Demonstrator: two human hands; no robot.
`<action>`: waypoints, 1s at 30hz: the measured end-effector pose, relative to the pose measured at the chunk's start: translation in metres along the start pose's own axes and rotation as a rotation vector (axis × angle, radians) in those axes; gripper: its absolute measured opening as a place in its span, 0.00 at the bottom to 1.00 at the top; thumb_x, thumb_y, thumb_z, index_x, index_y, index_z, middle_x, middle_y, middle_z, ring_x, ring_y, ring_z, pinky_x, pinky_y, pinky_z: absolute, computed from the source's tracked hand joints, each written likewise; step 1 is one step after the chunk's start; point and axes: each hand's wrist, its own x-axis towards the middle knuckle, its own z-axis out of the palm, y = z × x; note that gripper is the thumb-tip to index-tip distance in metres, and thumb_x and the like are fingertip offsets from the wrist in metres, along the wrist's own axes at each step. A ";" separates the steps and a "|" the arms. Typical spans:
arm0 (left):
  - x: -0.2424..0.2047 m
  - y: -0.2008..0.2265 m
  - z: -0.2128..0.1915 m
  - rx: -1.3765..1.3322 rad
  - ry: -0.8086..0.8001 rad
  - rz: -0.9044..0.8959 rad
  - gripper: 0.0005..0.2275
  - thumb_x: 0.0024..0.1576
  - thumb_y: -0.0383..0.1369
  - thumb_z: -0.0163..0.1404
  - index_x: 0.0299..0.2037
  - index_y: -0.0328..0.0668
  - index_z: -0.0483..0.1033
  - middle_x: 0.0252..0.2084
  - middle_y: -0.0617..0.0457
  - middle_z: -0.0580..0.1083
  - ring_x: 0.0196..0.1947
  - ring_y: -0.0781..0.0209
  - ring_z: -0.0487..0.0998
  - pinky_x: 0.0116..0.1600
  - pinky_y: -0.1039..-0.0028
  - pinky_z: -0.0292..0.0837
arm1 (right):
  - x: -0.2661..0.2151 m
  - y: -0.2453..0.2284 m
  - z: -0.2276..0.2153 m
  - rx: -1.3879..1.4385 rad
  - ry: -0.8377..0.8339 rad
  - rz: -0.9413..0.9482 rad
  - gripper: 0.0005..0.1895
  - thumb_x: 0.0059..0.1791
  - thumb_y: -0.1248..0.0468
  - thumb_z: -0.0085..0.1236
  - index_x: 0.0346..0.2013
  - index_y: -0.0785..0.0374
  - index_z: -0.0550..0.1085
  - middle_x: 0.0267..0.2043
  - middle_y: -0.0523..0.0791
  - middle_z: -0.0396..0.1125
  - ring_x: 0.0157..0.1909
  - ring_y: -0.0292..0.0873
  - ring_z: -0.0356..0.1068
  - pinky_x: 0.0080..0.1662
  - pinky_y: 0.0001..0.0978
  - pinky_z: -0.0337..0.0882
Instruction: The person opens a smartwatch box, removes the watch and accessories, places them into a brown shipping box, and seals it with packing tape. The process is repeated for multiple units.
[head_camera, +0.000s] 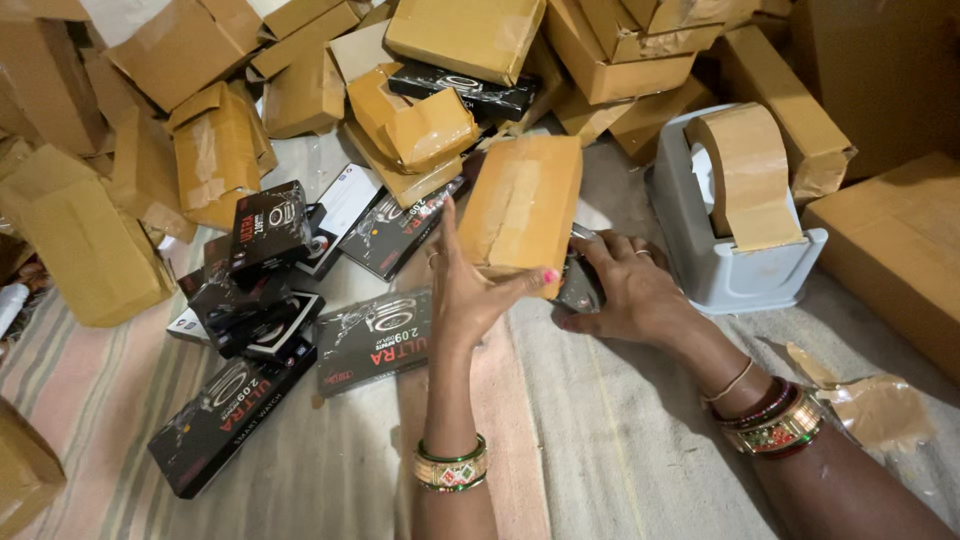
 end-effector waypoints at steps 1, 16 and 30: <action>0.002 -0.004 0.001 -0.084 0.002 -0.062 0.65 0.29 0.50 0.73 0.76 0.41 0.40 0.65 0.30 0.62 0.61 0.41 0.70 0.58 0.52 0.70 | 0.000 0.000 0.000 -0.005 0.022 -0.024 0.60 0.30 0.39 0.75 0.69 0.57 0.58 0.68 0.59 0.54 0.70 0.66 0.52 0.67 0.56 0.56; 0.016 -0.030 0.016 -0.734 -0.204 -0.076 0.44 0.41 0.31 0.68 0.69 0.35 0.57 0.48 0.44 0.77 0.43 0.58 0.82 0.43 0.71 0.83 | 0.001 -0.007 -0.002 0.329 0.447 -0.050 0.49 0.40 0.45 0.70 0.63 0.77 0.62 0.51 0.67 0.70 0.52 0.60 0.75 0.52 0.44 0.74; -0.010 0.011 -0.026 -1.126 -0.201 0.316 0.42 0.46 0.26 0.67 0.72 0.31 0.57 0.56 0.44 0.73 0.58 0.54 0.76 0.64 0.67 0.77 | -0.016 -0.026 -0.011 1.008 0.489 -0.352 0.44 0.52 0.56 0.62 0.75 0.64 0.48 0.64 0.56 0.63 0.59 0.52 0.71 0.51 0.43 0.77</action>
